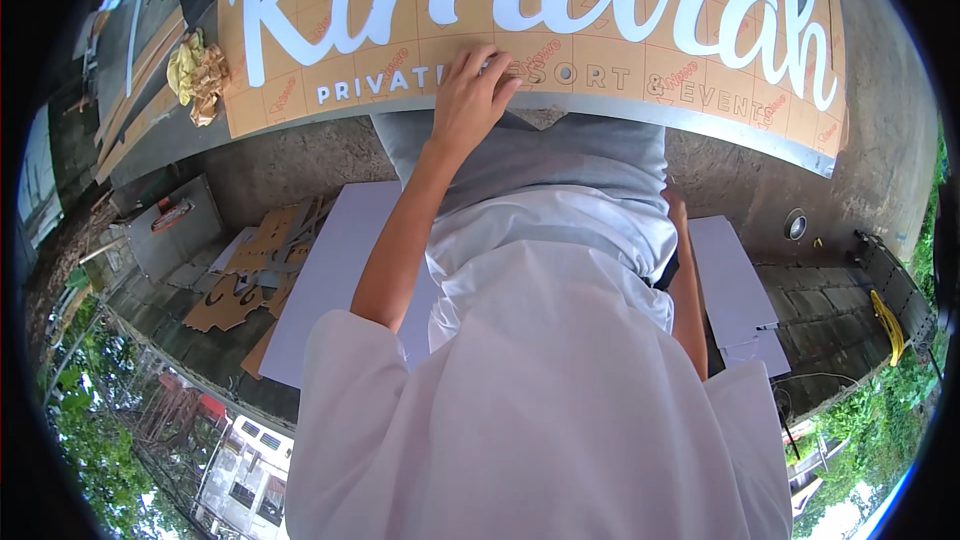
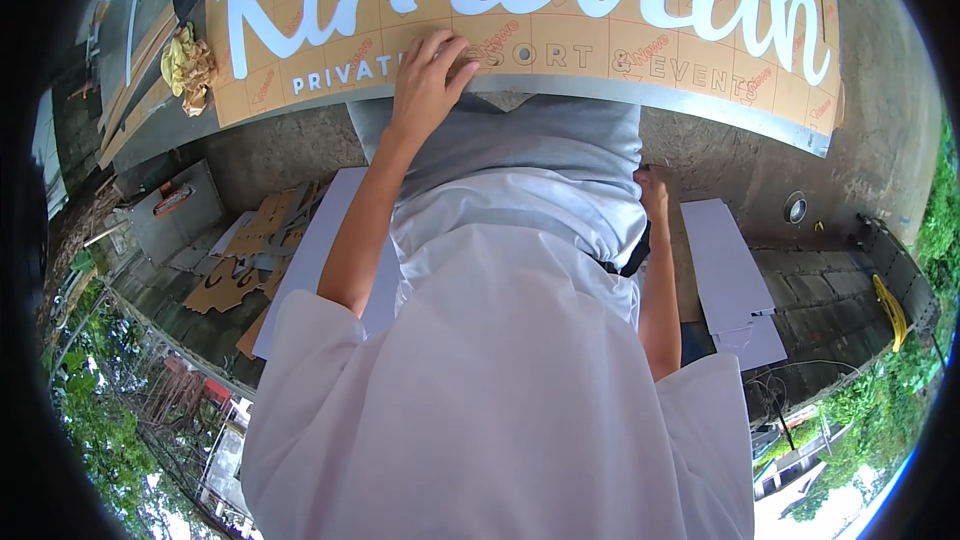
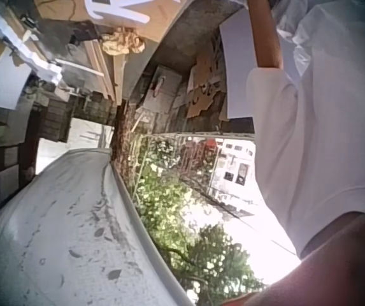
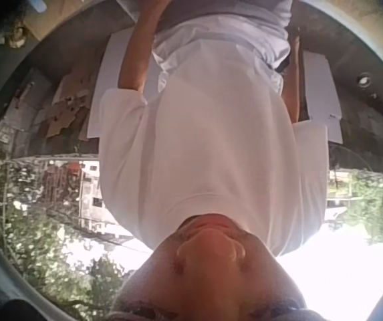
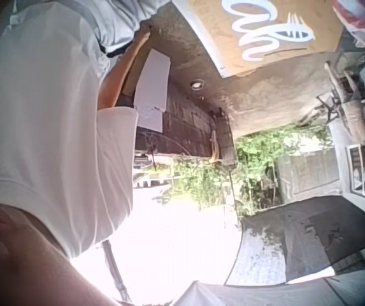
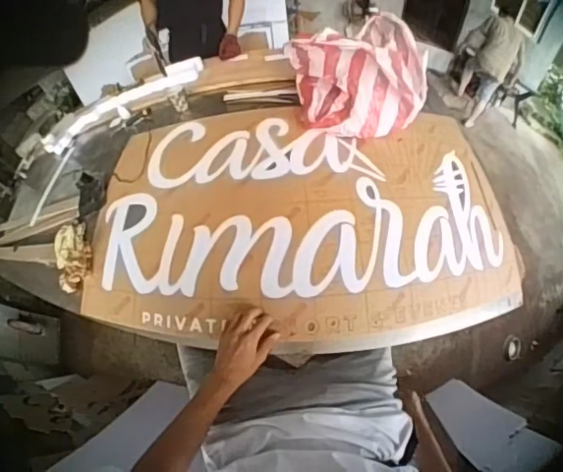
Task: Peeling protective film and placing small cutout letters onto a large sign template.
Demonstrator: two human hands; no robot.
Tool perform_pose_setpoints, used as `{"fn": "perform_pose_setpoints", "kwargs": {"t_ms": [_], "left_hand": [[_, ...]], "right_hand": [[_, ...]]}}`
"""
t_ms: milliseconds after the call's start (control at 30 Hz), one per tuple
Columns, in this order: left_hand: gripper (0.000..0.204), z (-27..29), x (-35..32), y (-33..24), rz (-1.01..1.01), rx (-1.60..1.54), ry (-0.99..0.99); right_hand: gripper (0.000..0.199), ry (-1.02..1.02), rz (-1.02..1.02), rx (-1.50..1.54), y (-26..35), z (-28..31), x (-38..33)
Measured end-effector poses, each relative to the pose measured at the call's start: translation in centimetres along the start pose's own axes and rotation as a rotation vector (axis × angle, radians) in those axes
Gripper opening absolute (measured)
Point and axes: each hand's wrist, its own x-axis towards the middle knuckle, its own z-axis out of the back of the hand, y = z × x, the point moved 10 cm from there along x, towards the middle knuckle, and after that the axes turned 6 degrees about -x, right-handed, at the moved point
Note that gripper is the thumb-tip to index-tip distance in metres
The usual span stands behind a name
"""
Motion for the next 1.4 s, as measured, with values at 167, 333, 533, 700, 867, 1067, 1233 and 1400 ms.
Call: {"fn": "perform_pose_setpoints", "kwargs": {"t_ms": [167,333,533,700,867,1067,1233,1400], "left_hand": [[0.024,0.1,0.4,1.4,0.041,-0.071,0.088],[0.022,-1.3,1.4,0.9,0.078,-0.185,0.137],[0.016,0.0,0.0,1.5,0.222,-0.339,0.201],[0.011,5.2,1.4,0.8,0.509,-1.023,-0.289],[0.016,16.1,4.2,-5.8,0.356,-1.201,-0.571],[0.020,26.1,4.7,-14.3,-0.060,-0.907,-0.827],[0.023,28.3,3.4,-17.5,-0.179,-0.761,-0.969],[0.024,28.7,3.3,-19.1,-0.214,-0.775,-0.960]], "right_hand": [[0.017,-0.042,0.026,0.074,0.3,-1.3,0.1],[0.016,-0.175,-0.001,0.148,0.2,1.2,-1.8],[0.013,-0.286,-0.419,0.952,17.8,9.2,0.7],[0.015,0.014,0.160,0.769,38.7,13.4,3.4],[0.018,0.114,0.596,0.842,57.2,16.5,-0.6],[0.016,-0.018,0.823,1.083,63.8,22.8,-5.7],[0.014,-0.200,1.011,0.991,64.9,26.5,-9.1],[0.013,-0.274,1.024,0.951,64.4,27.9,-10.6]]}}
